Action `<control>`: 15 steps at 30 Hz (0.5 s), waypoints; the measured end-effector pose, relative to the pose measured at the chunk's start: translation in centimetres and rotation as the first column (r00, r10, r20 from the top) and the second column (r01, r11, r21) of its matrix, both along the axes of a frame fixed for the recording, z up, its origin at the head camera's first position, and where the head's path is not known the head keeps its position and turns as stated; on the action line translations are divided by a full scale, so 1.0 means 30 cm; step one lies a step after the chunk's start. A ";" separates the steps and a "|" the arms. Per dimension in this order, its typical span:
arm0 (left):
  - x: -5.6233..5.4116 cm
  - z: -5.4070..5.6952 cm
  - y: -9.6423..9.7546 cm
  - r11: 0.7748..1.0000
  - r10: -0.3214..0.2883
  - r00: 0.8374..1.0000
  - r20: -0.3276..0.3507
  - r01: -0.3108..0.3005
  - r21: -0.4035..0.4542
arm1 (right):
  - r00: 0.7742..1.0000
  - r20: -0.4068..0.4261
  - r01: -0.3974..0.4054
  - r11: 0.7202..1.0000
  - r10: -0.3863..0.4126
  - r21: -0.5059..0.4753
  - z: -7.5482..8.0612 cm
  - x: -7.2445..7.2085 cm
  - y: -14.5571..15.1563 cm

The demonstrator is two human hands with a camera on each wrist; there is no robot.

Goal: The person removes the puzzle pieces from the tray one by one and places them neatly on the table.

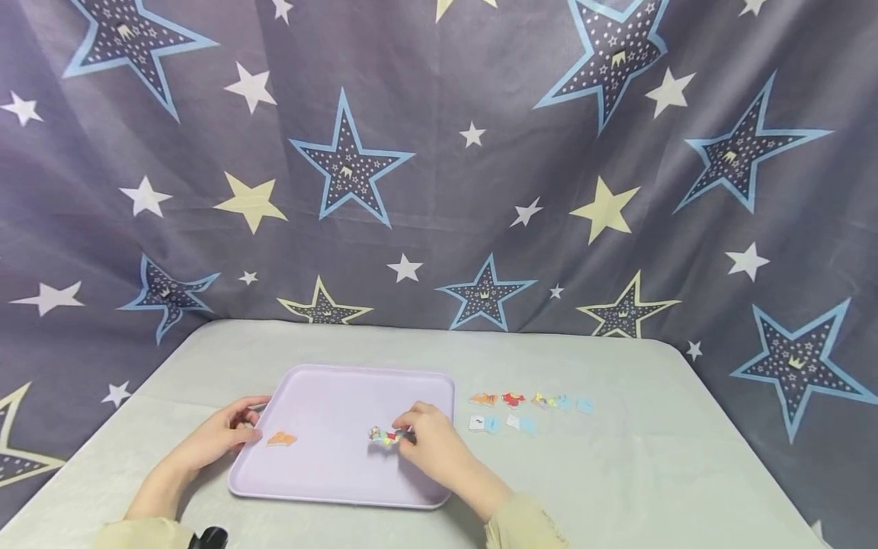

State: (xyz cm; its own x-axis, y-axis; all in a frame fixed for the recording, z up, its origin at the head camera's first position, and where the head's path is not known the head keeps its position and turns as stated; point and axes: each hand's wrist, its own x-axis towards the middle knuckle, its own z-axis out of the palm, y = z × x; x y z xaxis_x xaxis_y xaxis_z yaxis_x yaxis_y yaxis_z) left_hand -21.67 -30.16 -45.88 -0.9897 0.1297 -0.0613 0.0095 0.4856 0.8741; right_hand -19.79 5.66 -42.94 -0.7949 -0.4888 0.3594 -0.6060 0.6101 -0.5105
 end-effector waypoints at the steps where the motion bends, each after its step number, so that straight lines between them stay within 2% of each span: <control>1: 0.002 0.000 -0.001 1.000 0.000 1.000 0.001 0.000 0.002 | 1.000 -0.003 0.008 1.000 -0.008 0.003 0.001 0.000 0.012; 8: 0.005 0.001 -0.003 1.000 -0.001 1.000 0.016 0.001 0.010 | 0.998 0.001 0.063 0.998 -0.063 0.014 0.004 -0.016 0.127; 15: 0.002 -0.003 -0.001 1.000 0.003 1.000 0.008 -0.003 0.004 | 0.988 -0.050 0.148 0.988 -0.149 -0.034 -0.005 -0.040 0.271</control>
State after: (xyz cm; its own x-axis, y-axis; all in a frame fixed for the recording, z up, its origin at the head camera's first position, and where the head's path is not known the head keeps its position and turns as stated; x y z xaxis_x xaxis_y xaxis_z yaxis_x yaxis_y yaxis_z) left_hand -21.61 -30.19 -45.98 -0.9896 0.1268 -0.0683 0.0014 0.4824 0.8760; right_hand -20.98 13.80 -43.07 -0.8376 -0.3550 0.4152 -0.5361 0.6800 -0.5001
